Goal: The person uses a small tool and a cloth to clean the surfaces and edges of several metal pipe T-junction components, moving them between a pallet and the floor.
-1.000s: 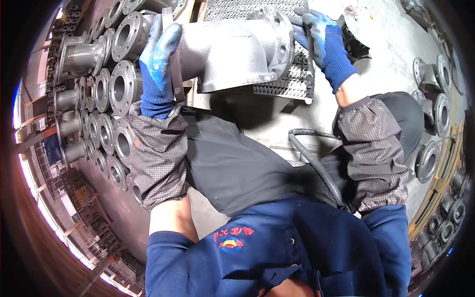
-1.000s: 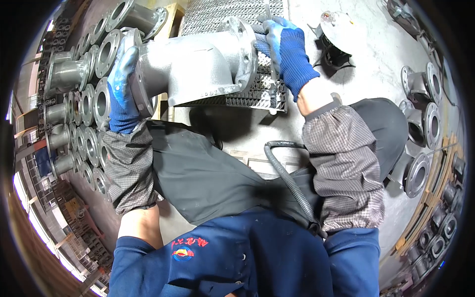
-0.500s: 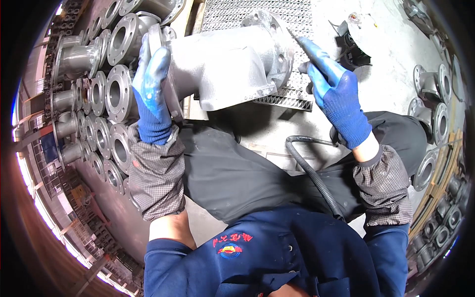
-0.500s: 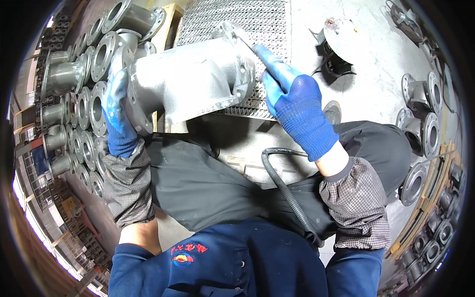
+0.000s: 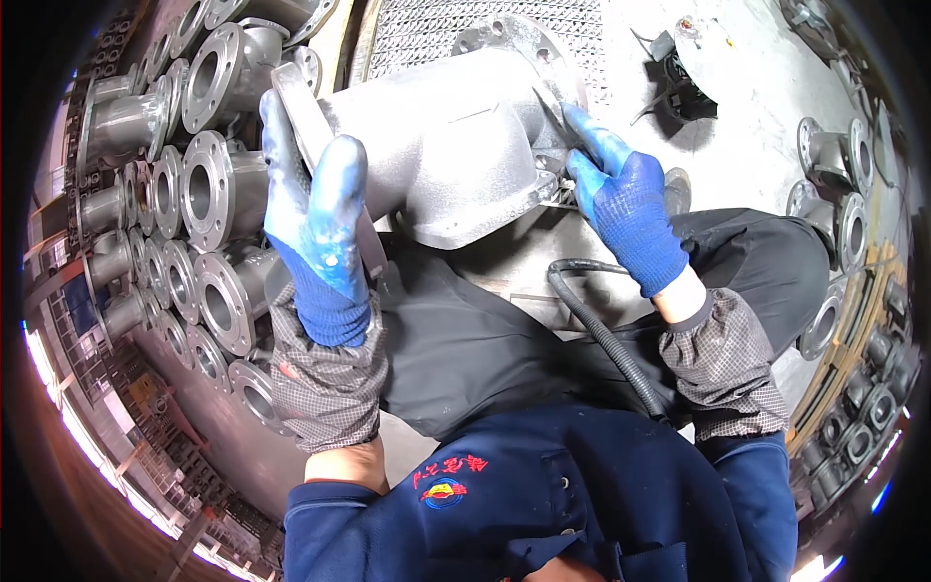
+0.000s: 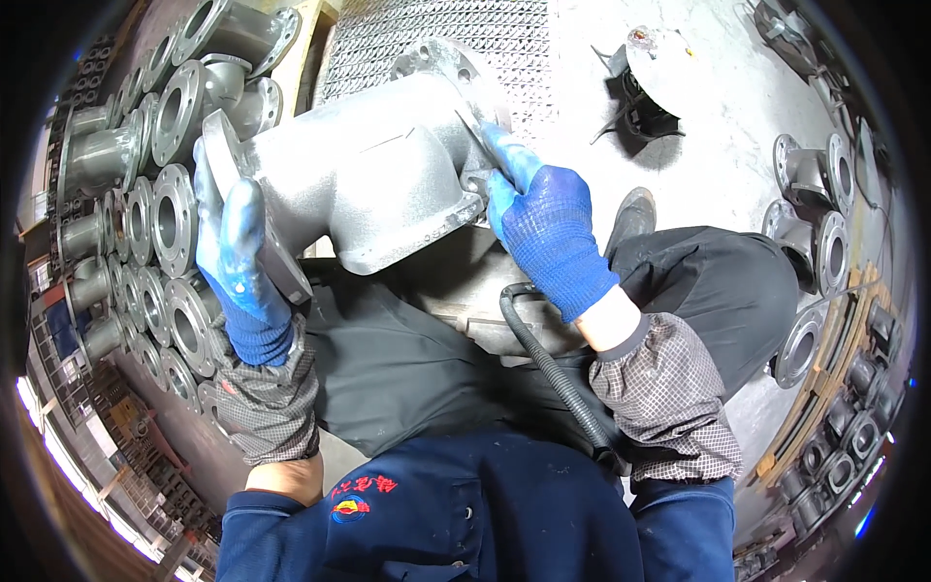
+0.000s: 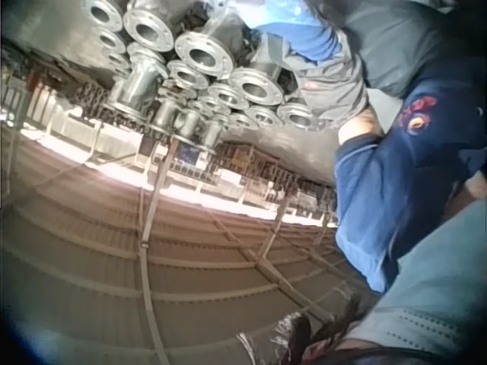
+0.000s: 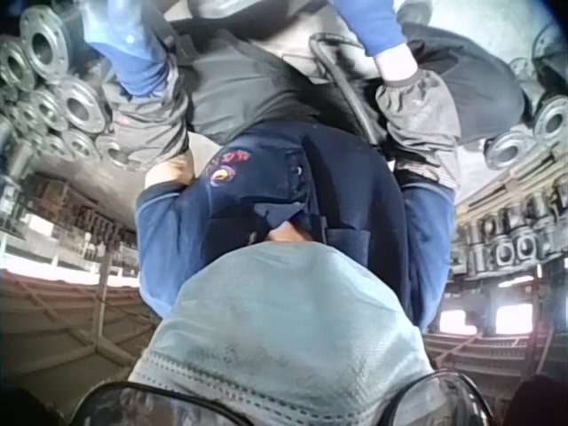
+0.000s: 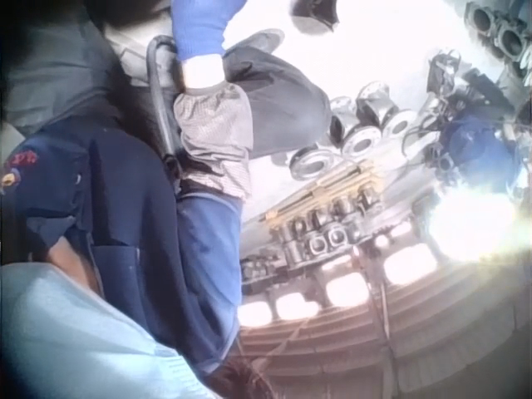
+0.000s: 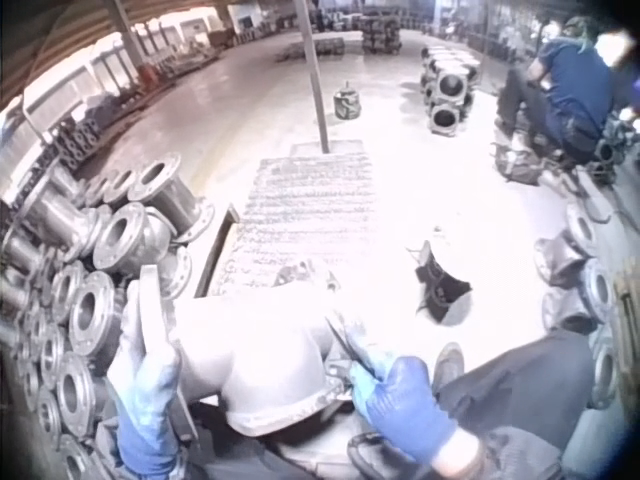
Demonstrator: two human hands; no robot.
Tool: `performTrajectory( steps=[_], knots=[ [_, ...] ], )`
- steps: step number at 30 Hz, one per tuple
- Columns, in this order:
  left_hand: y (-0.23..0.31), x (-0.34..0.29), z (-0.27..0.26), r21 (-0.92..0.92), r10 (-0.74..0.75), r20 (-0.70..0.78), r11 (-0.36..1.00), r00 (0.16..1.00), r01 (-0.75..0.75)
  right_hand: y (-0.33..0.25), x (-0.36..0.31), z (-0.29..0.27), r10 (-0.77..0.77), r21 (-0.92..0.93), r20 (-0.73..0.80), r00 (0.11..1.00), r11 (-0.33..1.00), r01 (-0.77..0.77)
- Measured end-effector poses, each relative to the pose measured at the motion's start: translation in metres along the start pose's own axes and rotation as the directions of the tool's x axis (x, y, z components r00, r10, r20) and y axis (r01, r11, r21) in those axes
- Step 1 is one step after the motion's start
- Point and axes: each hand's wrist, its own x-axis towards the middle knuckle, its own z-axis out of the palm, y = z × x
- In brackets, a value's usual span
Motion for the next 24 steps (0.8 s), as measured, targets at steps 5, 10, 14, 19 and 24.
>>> performTrajectory(
  steps=[5,10,14,19,24],
  knots=[
    [0.008,0.002,0.002,0.027,0.075,-0.07,0.997,0.995,-0.073,0.01,-0.007,0.005,-0.052,-0.002,-0.088,0.995,0.999,0.052],
    [0.016,0.005,-0.001,-0.193,-0.06,-0.062,0.98,0.996,0.047,-0.003,-0.011,0.006,0.049,0.046,-0.06,0.997,0.998,-0.046],
    [0.008,-0.001,-0.004,-0.132,0.017,0.005,0.991,1.0,-0.017,0.002,-0.011,0.008,-0.013,-0.085,-0.079,0.997,0.996,0.007],
    [0.013,-0.002,0.0,-0.234,-0.097,-0.015,0.968,0.995,0.091,-0.004,-0.011,0.006,-0.054,-0.155,-0.03,0.998,0.987,0.049],
    [0.001,-0.002,0.006,-0.064,0.127,-0.131,0.989,0.983,-0.136,0.007,-0.013,0.011,-0.077,-0.013,0.041,0.996,0.997,0.078]
  ],
)
